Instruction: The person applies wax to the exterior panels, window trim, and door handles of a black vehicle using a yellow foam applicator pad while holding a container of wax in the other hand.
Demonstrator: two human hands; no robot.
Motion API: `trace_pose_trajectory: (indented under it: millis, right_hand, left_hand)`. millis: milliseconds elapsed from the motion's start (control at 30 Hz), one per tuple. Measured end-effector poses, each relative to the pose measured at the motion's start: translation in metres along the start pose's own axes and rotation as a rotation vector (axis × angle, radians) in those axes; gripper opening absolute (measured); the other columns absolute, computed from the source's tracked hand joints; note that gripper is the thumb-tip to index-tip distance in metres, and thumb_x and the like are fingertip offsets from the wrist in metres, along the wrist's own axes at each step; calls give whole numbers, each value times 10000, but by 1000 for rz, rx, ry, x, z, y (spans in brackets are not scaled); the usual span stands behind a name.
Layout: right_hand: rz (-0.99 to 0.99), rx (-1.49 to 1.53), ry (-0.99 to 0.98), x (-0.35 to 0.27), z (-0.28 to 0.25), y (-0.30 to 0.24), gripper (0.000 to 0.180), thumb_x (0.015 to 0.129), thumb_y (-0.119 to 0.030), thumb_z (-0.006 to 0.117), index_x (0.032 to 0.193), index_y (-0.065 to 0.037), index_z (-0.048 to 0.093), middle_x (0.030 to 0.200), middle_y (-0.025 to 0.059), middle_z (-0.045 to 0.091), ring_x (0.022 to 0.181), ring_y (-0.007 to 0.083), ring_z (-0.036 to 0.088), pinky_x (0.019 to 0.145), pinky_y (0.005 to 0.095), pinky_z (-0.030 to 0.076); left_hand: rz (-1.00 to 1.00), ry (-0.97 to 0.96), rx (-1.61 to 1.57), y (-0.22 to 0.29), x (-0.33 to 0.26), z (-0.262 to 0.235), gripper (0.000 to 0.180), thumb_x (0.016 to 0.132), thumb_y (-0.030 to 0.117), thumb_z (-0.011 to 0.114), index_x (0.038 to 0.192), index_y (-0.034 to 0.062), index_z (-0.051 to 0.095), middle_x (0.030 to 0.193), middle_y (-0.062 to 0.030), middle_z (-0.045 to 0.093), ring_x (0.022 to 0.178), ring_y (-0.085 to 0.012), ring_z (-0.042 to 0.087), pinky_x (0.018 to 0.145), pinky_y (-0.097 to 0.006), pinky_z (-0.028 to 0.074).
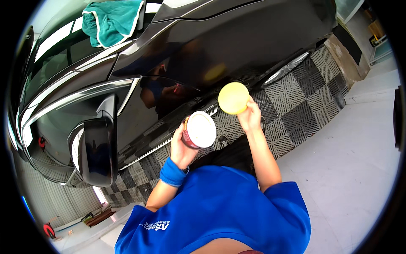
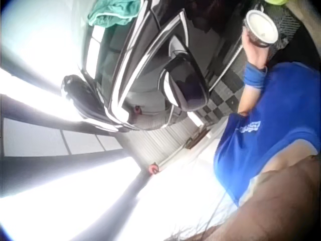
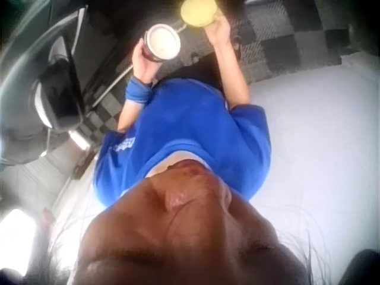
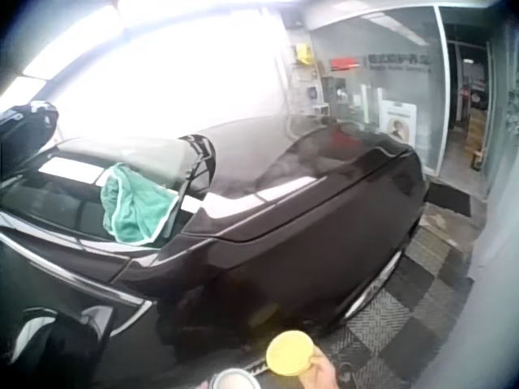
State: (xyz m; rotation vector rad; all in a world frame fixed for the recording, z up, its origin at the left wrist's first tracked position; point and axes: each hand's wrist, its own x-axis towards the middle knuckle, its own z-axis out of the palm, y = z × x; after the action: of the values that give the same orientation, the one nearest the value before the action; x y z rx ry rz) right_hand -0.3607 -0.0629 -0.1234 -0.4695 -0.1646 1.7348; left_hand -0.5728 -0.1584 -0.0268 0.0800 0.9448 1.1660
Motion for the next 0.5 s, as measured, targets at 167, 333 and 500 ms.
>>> trace_pose_trajectory:
  millis: [167,333,500]
  right_hand:
    - [-208,-1138,-486,-62,29,-8,208,797,-133,592,958,-11,641,925,71,543,926,238,549,872,354,448]
    - [-137,-1156,-586,-77,37,21,140,820,-146,576,855,-11,564,906,136,554,899,321,549,810,411,453]
    - [217,-603,-502,-82,-11,56,174,834,-131,561,929,7,610,975,48,586,923,190,566,826,340,452]
  left_hand:
    - [-2,-21,105,-14,16,7,489,1030,429,480,1387,101,536,1380,-82,602,1272,-253,565,1091,-463,427]
    - [-74,-93,258,-19,9,10,436,1056,330,471,1419,90,506,1364,-82,599,1236,-228,579,1079,-415,439]
    - [-190,-65,355,-8,11,4,503,1037,383,468,1447,91,485,1421,-114,562,1304,-278,536,1098,-459,431]
